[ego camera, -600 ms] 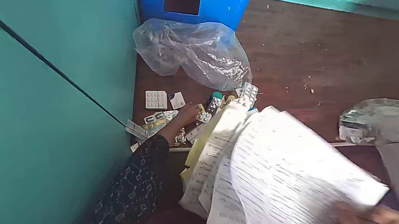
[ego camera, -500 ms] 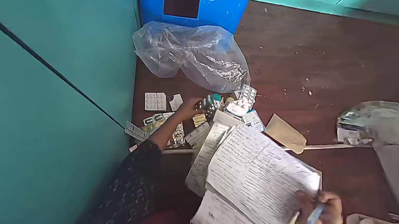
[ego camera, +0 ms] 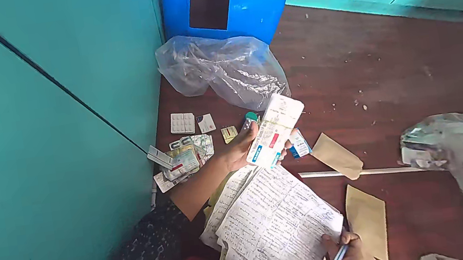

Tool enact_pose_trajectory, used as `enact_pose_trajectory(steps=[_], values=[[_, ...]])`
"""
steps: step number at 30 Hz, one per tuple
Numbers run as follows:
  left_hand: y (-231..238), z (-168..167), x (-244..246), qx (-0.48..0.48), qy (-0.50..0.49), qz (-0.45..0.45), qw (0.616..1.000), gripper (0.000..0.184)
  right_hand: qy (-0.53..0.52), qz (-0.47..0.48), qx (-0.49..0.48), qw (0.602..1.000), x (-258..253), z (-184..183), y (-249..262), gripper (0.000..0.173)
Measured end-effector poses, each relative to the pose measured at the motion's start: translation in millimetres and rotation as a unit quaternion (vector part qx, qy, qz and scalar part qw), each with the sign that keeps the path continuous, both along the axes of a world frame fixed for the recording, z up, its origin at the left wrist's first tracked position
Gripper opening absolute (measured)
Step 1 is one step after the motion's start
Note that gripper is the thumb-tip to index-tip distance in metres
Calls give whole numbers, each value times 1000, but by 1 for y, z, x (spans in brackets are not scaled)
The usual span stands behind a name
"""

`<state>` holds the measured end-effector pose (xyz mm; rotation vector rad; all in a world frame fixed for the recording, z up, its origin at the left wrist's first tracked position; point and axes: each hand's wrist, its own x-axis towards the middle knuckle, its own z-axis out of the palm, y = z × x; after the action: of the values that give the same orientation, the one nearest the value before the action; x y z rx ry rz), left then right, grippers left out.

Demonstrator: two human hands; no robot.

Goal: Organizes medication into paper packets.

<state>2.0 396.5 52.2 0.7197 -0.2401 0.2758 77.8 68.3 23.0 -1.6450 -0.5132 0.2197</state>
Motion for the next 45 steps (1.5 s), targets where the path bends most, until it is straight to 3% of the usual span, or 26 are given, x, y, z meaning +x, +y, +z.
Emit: enact_pose_trajectory(steps=[2, 8, 13, 19, 21, 22, 24, 26, 29, 31, 36, 40, 42, 45], values=[[-3, 3, 2, 35, 45, -12, 998, 94, -5, -22, 13, 1000, -5, -1, 3, 29], [-4, 21, 3, 77, 82, -67, 991, 69, -15, -81, 47, 995, -8, -11, 6, 29], [-12, 33, 8, 111, 84, -84, 987, 65, -11, -100, 60, 993, -6, -11, 4, 28], [-38, 36, -2, 113, 142, -116, 976, 58, 15, -104, -10, 994, -5, -12, -12, 23], [-44, 33, -3, 85, 164, -146, 972, 55, -18, -91, -34, 995, 2, -9, -23, 18], [-46, 33, -2, 82, 174, -158, 968, 54, -57, -82, -42, 994, 8, -3, -27, 23], [-47, 34, 0, 93, 184, -192, 960, 51, -134, -65, -56, 987, 18, 14, -29, 29], [-49, 40, 3, 124, 207, -224, 944, 45, -155, -26, -51, 986, 24, 32, -22, 24], [-59, 67, -1, 276, 257, -212, 902, 40, -97, 78, -25, 992, 15, 46, 0, 39], [-69, 50, 4, 401, 168, -184, 881, 38, -54, 103, -7, 993, 2, 45, 17, 49], [-87, 17, -6, 610, 76, -72, 785, 52, -41, 102, 18, 994, 7, 37, 12, 31], [-99, 0, -24, 727, 80, -53, 680, 112, -68, -51, -39, 996, 48, 38, -50, 24], [-100, -4, -35, 783, 89, -46, 614, 115, -16, -132, -65, 989, 82, 23, -89, 24], [-104, 4, -43, 817, 127, -64, 559, 114, 174, -213, -67, 959, 127, -24, -134, 32]])
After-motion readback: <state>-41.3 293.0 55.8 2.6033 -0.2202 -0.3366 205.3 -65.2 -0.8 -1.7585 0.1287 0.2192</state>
